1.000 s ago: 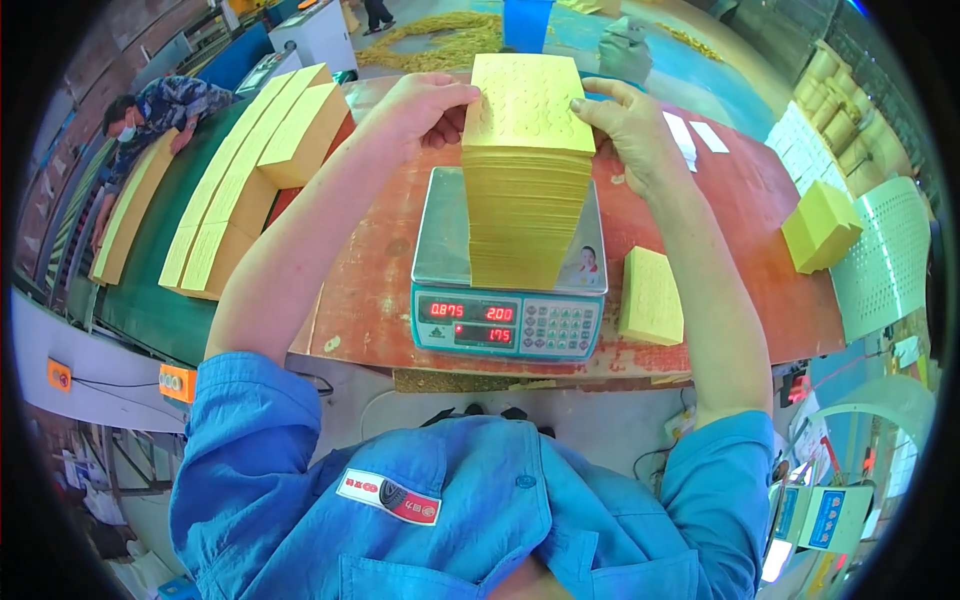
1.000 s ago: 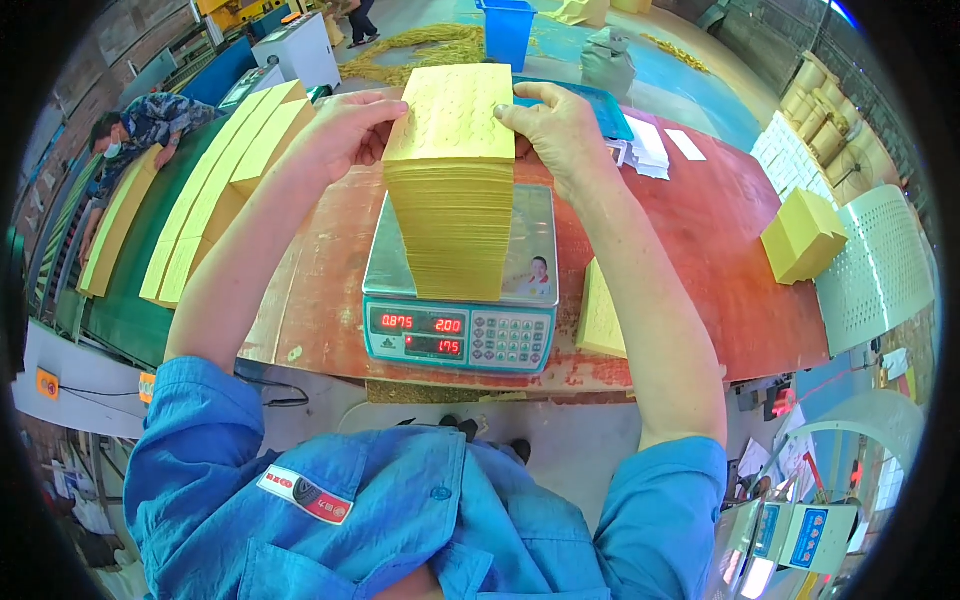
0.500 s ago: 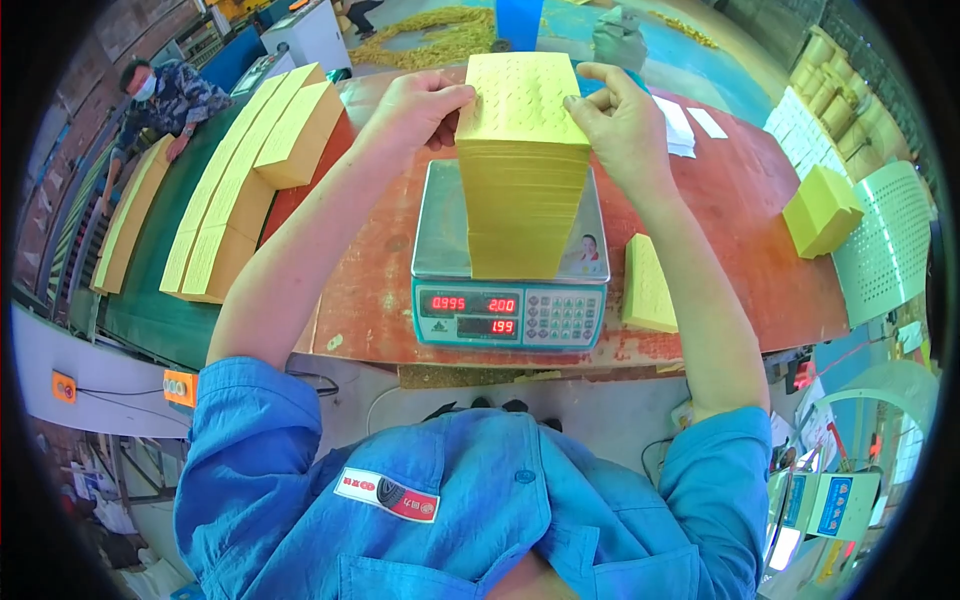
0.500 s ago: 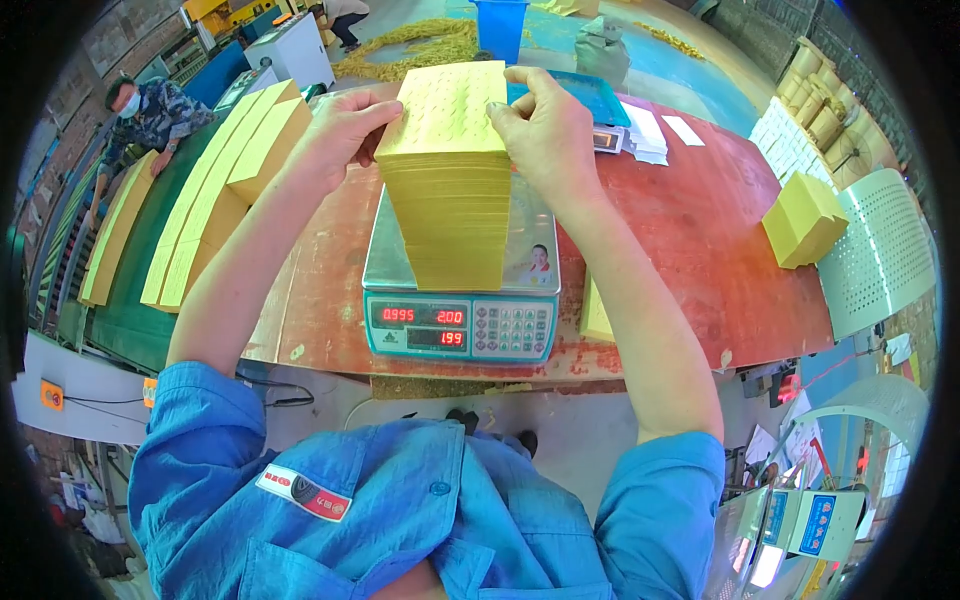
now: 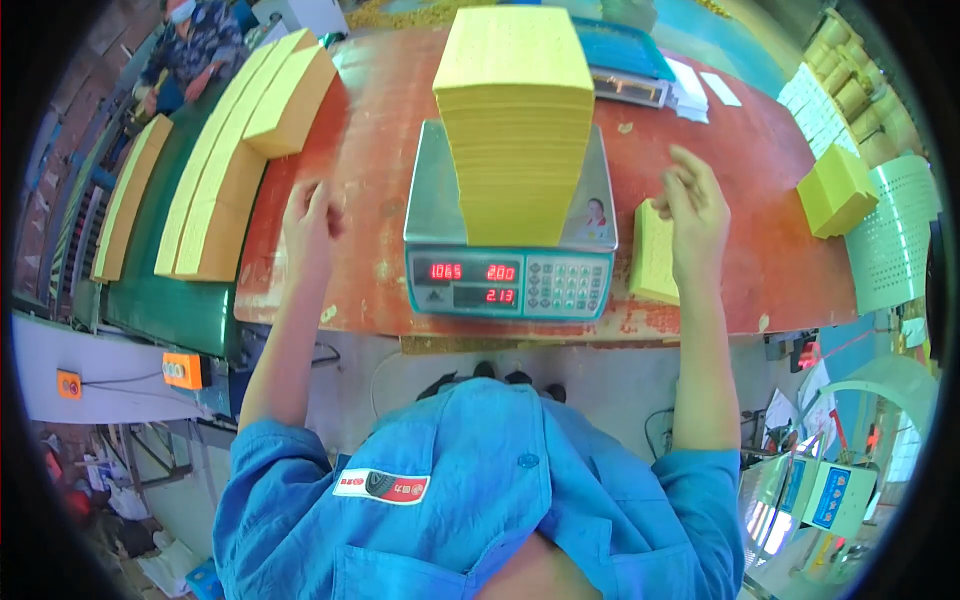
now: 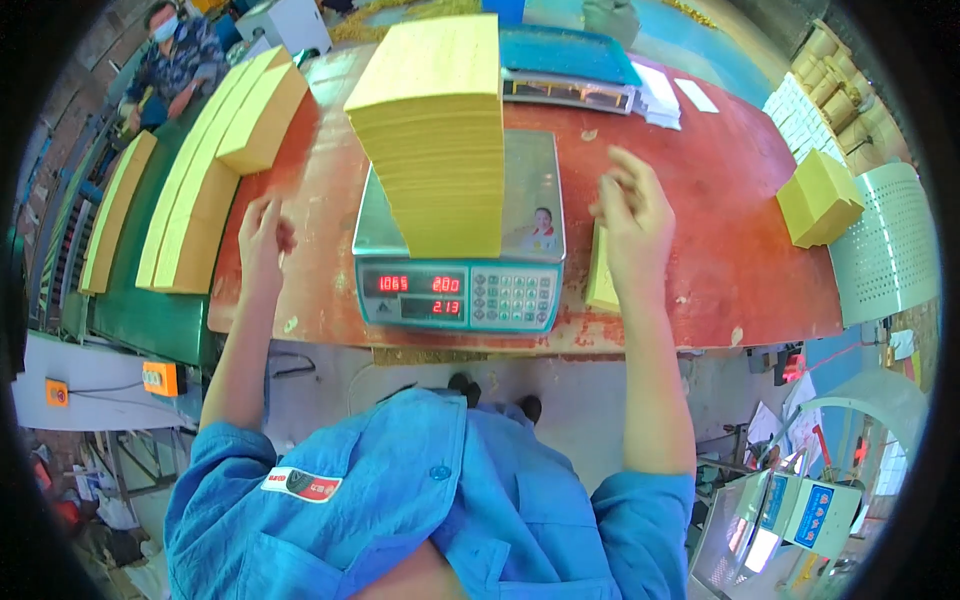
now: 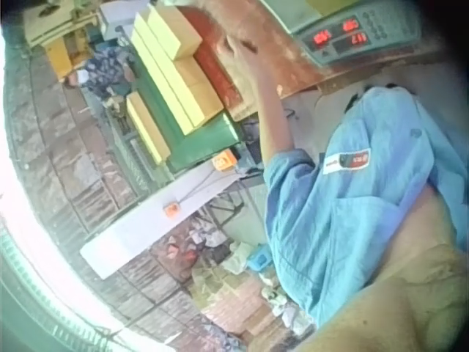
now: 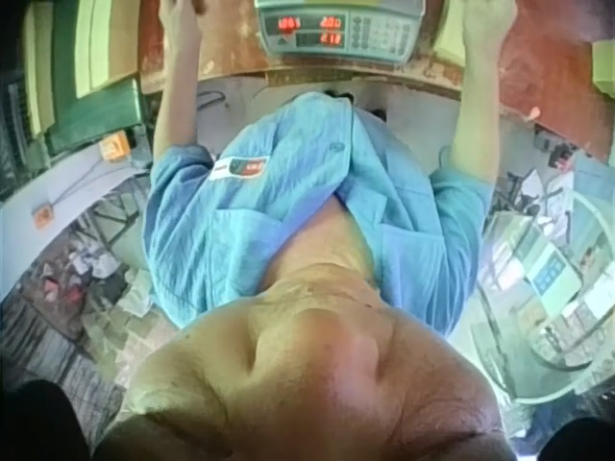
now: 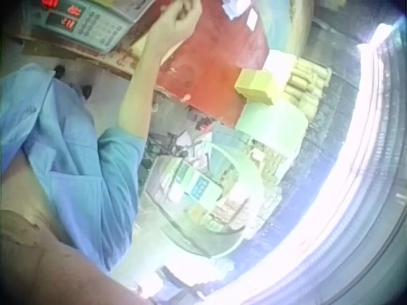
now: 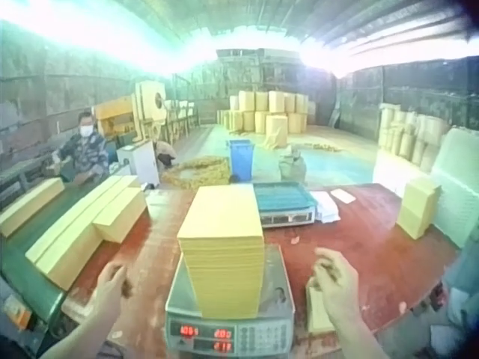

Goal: The recorder weighs stacks of yellow paper sheets on a digital scale and stacks them on a table in a workshop.

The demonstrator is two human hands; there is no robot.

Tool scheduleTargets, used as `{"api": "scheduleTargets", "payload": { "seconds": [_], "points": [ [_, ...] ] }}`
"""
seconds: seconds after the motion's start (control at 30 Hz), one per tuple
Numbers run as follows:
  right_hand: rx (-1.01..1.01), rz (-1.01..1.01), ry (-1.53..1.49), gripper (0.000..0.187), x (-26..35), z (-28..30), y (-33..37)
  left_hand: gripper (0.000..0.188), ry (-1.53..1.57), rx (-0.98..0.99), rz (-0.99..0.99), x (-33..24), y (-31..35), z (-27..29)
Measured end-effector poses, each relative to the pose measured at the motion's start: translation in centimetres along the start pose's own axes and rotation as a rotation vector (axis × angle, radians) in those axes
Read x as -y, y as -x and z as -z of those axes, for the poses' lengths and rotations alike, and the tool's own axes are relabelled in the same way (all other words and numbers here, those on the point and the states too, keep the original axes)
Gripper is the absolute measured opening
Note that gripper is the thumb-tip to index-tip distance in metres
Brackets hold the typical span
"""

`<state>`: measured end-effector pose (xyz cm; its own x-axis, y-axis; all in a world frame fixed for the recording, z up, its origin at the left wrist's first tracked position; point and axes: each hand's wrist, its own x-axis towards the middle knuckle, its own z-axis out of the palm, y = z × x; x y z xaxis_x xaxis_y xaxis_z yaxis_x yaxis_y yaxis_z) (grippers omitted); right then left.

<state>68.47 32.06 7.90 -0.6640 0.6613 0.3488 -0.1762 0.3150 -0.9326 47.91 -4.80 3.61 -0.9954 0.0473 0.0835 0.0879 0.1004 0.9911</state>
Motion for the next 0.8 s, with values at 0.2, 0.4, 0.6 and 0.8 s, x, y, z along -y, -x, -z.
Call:
{"api": "scheduleTargets", "payload": {
  "seconds": [0.2,0.4,0.6,0.8],
  "points": [
    [-0.025,-0.314,-0.035,0.030,-5.7,4.3,5.2,0.015,-0.022,-0.125,0.444,11.2,6.4,8.2],
    [-0.012,-0.342,-0.054,0.029,-6.0,3.1,5.9,0.011,0.019,-0.164,0.485,11.8,8.9,8.4],
    [0.029,-0.281,-0.129,0.029,-5.3,1.3,5.4,0.011,0.069,-0.085,0.431,10.3,7.8,7.1],
    [0.055,-0.280,-0.161,0.029,-4.9,0.0,4.0,0.019,0.129,0.057,0.366,8.2,4.5,7.0]
  ]
}}
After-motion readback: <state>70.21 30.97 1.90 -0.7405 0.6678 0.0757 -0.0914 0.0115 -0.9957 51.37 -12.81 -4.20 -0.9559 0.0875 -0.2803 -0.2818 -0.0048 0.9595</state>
